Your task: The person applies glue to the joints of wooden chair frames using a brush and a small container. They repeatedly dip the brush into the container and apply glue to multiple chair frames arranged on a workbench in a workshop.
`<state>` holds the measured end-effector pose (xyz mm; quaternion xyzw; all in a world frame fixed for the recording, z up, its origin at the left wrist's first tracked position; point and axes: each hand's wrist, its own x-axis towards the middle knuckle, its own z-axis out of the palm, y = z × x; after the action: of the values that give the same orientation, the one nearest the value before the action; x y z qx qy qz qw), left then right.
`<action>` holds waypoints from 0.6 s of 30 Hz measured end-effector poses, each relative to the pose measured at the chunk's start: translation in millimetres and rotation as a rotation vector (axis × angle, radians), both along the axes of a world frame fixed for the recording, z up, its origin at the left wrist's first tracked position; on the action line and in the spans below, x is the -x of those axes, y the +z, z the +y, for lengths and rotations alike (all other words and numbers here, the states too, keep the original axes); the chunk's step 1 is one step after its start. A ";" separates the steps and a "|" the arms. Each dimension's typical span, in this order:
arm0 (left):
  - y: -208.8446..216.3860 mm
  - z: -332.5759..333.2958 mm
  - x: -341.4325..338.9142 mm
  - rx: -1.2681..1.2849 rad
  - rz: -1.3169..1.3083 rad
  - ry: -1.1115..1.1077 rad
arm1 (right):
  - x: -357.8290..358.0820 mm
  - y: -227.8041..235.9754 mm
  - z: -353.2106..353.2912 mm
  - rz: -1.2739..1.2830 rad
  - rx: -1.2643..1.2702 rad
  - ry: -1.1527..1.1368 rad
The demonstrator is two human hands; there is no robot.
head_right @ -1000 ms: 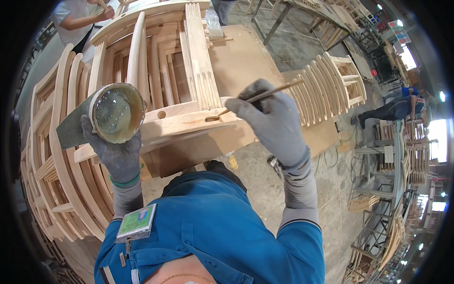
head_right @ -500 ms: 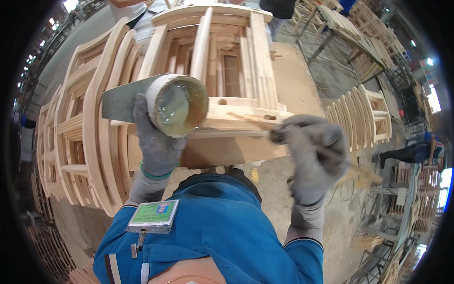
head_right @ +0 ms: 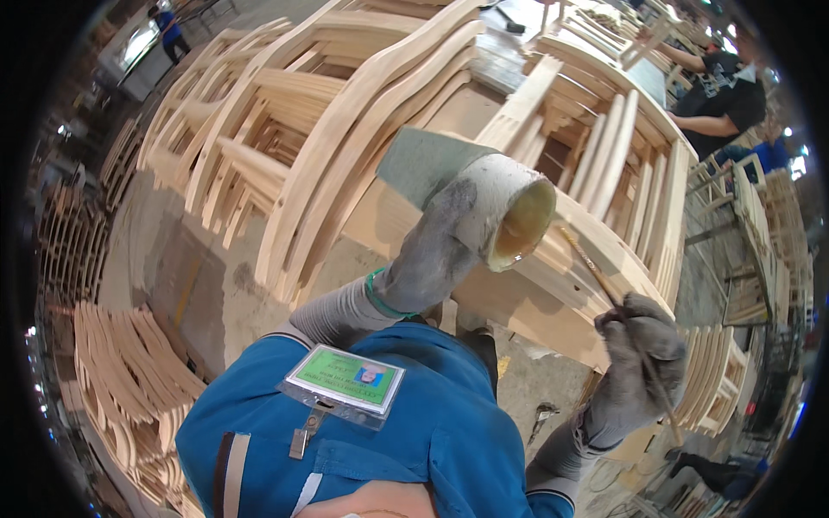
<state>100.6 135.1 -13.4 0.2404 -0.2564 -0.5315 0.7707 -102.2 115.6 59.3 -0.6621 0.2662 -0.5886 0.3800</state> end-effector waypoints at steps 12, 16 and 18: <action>21.3 29.4 -16.0 0.147 0.288 -0.121 | -47.1 -30.8 31.4 0.071 0.242 0.104; 11.0 26.1 1.5 0.051 0.181 -0.115 | -47.3 -34.9 60.5 -0.095 0.132 0.091; 16.3 29.6 9.3 -0.035 0.216 -0.095 | -40.4 -20.9 59.9 -0.074 0.079 0.046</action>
<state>91.3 164.7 2.9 0.1827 -0.1736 -0.5945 0.7636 -61.8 175.6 38.4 -0.6603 0.2132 -0.6137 0.3767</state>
